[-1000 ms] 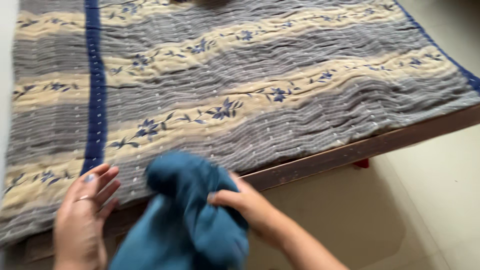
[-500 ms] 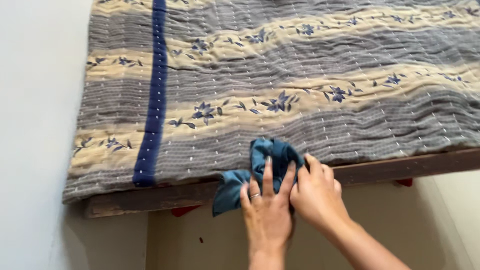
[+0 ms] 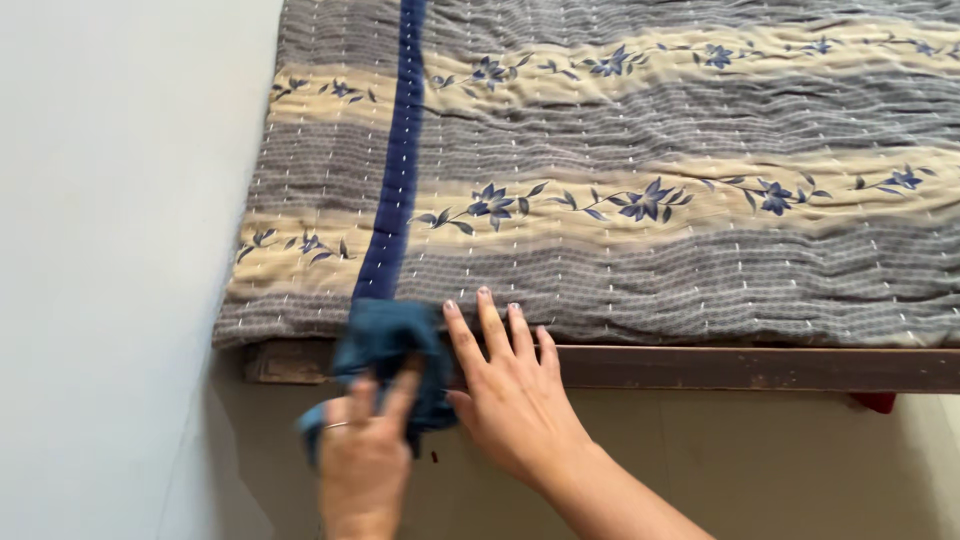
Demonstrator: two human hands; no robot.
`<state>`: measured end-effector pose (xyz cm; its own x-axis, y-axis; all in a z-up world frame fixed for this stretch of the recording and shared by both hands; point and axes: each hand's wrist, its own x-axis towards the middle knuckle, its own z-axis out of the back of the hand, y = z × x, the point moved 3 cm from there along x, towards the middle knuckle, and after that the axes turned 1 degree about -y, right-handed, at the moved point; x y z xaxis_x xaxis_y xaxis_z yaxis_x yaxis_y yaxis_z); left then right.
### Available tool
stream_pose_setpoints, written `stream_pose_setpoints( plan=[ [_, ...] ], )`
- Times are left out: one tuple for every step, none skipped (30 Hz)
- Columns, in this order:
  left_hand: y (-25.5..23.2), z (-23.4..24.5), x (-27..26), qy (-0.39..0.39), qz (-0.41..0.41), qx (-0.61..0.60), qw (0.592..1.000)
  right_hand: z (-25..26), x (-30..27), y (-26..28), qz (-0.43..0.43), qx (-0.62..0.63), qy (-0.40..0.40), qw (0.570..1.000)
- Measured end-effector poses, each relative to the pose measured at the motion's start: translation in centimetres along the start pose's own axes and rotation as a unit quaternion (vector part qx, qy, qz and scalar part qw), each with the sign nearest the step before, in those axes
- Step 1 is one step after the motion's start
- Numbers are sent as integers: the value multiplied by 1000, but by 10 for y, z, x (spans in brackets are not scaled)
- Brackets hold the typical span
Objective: The person wipes a patterned bedsheet and the wooden frame of a bed using a blue cloth. They also briefly handle a pink and white patterned cloth and wipe a window sill before returning to the bed frame.
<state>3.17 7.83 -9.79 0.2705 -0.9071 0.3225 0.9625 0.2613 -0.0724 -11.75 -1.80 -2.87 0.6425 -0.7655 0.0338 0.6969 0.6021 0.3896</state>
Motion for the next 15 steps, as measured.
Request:
stream_pose_setpoints(
  plan=[
    [20,2,-4,20,71,33,997,1,7,2,-13,-43,67,997],
    [39,6,-6,39,141,67,987,2,13,3,-26,-86,132,987],
    [54,11,-8,25,167,63,984,1,18,4,-40,-130,195,971],
    [67,15,-8,11,193,59,979,1,23,9,-41,-145,201,968],
    [76,16,-7,9,202,52,978,-1,29,16,-42,-158,206,965],
    [85,15,-4,7,210,46,977,-2,35,22,-43,-170,212,961],
    [96,13,-1,4,216,41,975,-5,40,29,-50,-190,230,953],
    [110,8,2,3,260,1,965,-8,44,35,-56,-210,248,944],
    [123,-2,8,3,305,-41,952,-9,48,38,-62,-231,267,934],
    [136,-11,10,2,348,-83,934,-10,50,41,-46,-255,276,926],
    [150,-18,14,10,332,-94,939,-11,53,43,-28,-281,284,916],
    [166,-24,18,17,316,-105,943,-14,54,44,-11,-307,292,906],
    [176,-30,19,26,299,-116,947,-16,57,43,6,-327,274,904],
    [183,-37,19,46,317,-135,938,-17,60,39,24,-348,256,902],
    [191,-42,21,65,336,-153,927,-19,62,37,42,-367,237,899]
  ],
)
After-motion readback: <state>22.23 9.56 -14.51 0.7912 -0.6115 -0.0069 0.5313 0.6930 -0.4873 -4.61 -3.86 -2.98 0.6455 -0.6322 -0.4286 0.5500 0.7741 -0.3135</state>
